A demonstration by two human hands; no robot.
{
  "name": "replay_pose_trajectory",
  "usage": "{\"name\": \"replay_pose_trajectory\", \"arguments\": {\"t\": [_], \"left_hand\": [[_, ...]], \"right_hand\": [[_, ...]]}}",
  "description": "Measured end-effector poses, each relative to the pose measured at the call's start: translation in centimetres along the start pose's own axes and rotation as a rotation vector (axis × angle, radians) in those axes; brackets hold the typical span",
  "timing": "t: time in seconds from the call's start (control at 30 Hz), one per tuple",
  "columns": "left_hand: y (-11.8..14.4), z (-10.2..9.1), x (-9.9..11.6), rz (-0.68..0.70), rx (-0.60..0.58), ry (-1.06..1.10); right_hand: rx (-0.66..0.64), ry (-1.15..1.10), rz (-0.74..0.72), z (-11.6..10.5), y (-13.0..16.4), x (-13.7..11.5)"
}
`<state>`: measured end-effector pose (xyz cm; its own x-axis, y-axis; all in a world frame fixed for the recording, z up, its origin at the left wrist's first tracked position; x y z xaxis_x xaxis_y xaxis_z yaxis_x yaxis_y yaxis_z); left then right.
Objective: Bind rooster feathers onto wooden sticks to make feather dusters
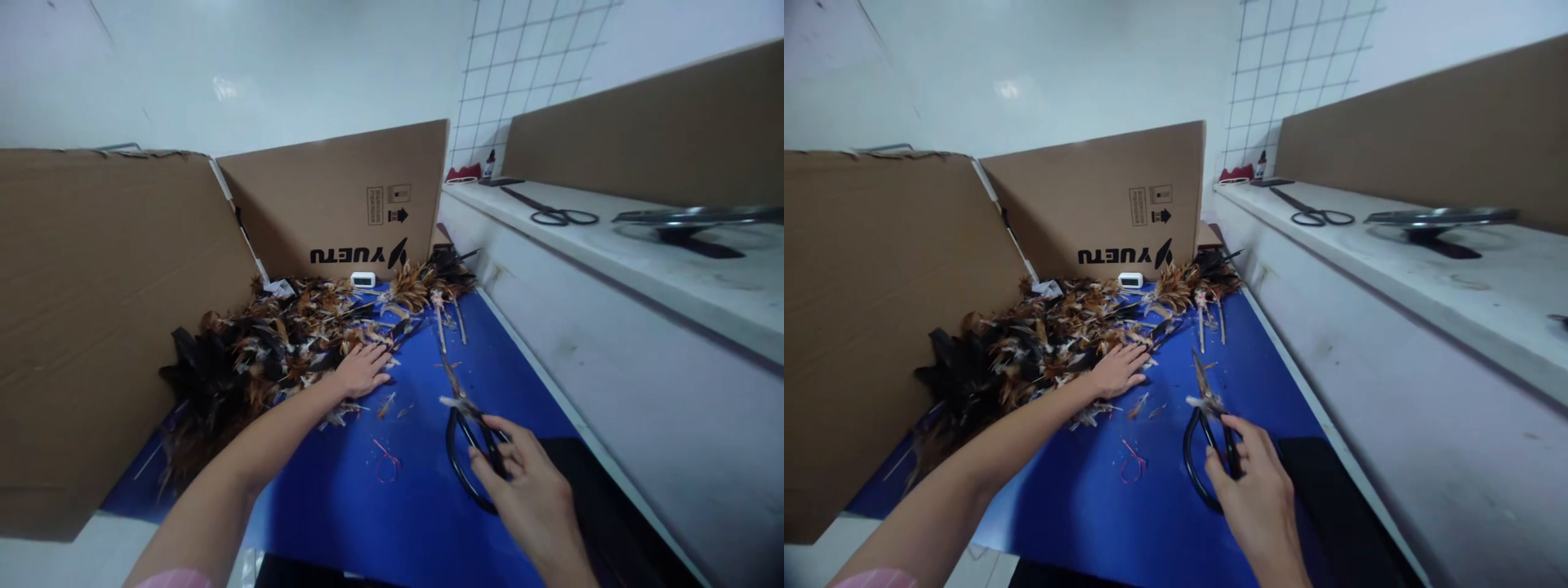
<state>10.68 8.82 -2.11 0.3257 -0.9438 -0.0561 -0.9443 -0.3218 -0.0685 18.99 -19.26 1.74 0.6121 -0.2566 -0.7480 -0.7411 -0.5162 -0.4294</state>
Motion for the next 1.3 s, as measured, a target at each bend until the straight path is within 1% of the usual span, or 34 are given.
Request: {"name": "replay_pose_trajectory", "arguments": {"t": [0.1, 0.17, 0.23, 0.3, 0.37, 0.4, 0.47, 0.53, 0.6, 0.63, 0.7, 0.8, 0.97, 1.07, 1.13, 1.2, 1.27, 1.3], "left_hand": [[0.7, -1.1, -1.6, 0.020, -0.044, -0.013], [1.2, -2.3, -2.3, 0.049, -0.050, -0.016], [2.0, -3.9, -2.5, 0.077, -0.012, -0.006], [3.3, -5.6, -1.9, 0.114, 0.057, 0.016], [5.2, -6.8, -0.3, 0.190, 0.099, 0.055], [6.4, -7.1, 0.9, 0.249, 0.098, 0.076], [8.8, -7.1, 3.8, 0.409, 0.081, 0.116], [10.9, -6.4, 6.5, 0.548, 0.058, 0.154], [12.4, -5.3, 8.7, 0.690, 0.024, 0.164], [12.8, -4.8, 9.4, 0.734, 0.014, 0.164], [12.7, -3.9, 9.7, 0.749, -0.005, 0.150], [10.7, -3.2, 8.4, 0.658, -0.015, 0.120], [5.6, -2.3, 4.1, 0.516, -0.020, 0.040], [2.8, -2.3, 1.8, 0.388, -0.033, -0.017], [1.8, -3.1, 1.0, 0.369, -0.072, -0.009], [1.8, -4.8, 0.6, 0.357, -0.057, 0.055], [3.1, -7.0, 0.3, 0.306, 0.011, 0.139], [4.3, -8.0, 0.3, 0.289, 0.039, 0.169]], "right_hand": [[-0.052, 0.119, -0.119, 2.1, -1.8, 0.4], [-0.075, 0.157, -0.181, 3.3, -2.9, 0.7], [-0.119, 0.177, -0.225, 4.4, -3.9, 0.9], [-0.159, 0.195, -0.266, 5.3, -4.7, 1.2], [-0.176, 0.220, -0.322, 6.0, -5.2, 1.3], [-0.175, 0.236, -0.351, 6.2, -5.4, 1.4], [-0.170, 0.266, -0.397, 6.5, -5.6, 1.5], [-0.175, 0.286, -0.417, 6.7, -5.6, 1.8], [-0.187, 0.313, -0.426, 6.7, -5.5, 2.1], [-0.189, 0.336, -0.433, 6.7, -5.5, 2.3], [-0.186, 0.392, -0.454, 6.6, -5.4, 2.5], [-0.166, 0.441, -0.488, 6.6, -5.3, 2.8], [-0.149, 0.477, -0.570, 6.8, -4.9, 2.9], [-0.172, 0.508, -0.607, 6.9, -4.7, 3.0], [-0.181, 0.508, -0.615, 6.9, -4.6, 3.1], [-0.181, 0.490, -0.623, 6.9, -4.6, 3.3], [-0.175, 0.470, -0.628, 6.8, -4.6, 3.5], [-0.171, 0.466, -0.626, 6.8, -4.6, 3.6]]}}
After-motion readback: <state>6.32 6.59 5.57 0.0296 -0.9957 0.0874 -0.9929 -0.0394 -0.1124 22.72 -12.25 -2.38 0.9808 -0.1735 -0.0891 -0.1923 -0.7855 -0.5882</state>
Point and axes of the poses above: each hand's wrist, its own y-axis away from the middle knuckle, its own z-axis out of the palm, x = y × z, the point moved 4 cm from there along -y, towards the middle knuckle, and after that the axes turned 6 degrees about -z, right-handed, at the moved point
